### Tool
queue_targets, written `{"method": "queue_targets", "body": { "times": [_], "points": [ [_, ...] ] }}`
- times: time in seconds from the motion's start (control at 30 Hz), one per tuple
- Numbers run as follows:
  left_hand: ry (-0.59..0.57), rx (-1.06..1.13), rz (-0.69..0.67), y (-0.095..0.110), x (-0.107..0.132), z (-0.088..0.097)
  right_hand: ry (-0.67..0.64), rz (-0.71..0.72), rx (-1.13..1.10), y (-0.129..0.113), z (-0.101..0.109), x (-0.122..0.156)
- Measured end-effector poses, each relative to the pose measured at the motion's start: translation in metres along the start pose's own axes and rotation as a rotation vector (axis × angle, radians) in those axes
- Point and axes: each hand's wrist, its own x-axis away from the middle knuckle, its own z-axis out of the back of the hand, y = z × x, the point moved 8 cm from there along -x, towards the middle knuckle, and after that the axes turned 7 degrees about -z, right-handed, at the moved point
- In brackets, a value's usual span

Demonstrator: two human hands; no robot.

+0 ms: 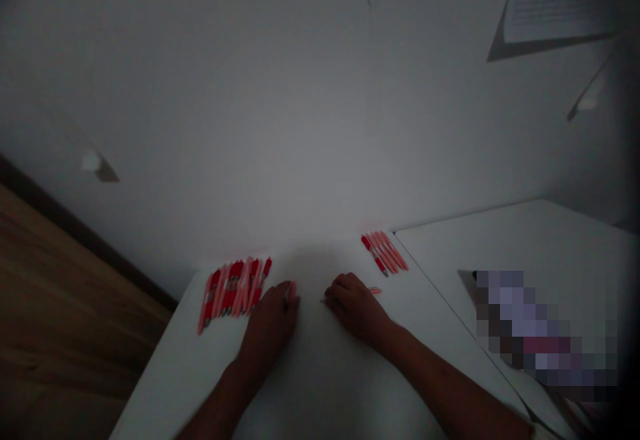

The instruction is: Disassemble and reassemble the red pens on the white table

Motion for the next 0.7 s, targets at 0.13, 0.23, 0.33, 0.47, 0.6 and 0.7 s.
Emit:
{"method": "queue_targets", "body": {
  "times": [0.13, 0.23, 0.33, 0.47, 0.6, 0.7],
  "points": [
    [-0.011, 0.005, 0.008, 0.000, 0.000, 0.001, -0.004, 0.006, 0.012, 0.001, 0.006, 0.004],
    [-0.009, 0.012, 0.015, 0.000, 0.000, 0.003, -0.005, 0.007, 0.043, 0.004, 0.012, 0.006],
    [-0.011, 0.013, 0.035, 0.000, 0.000, 0.005, -0.012, 0.011, 0.044, 0.006, 0.015, 0.006],
    [-0.018, 0.005, 0.023, 0.001, 0.000, 0.005, -0.028, 0.030, 0.021, 0.005, 0.013, 0.005],
    [0.003, -0.017, 0.004, 0.000, 0.001, 0.004, -0.023, 0.009, 0.000, 0.007, 0.009, 0.002],
    [0.021, -0.042, -0.005, 0.000, 0.001, 0.004, -0.014, -0.022, -0.015, 0.011, 0.006, 0.001]
  ]
}}
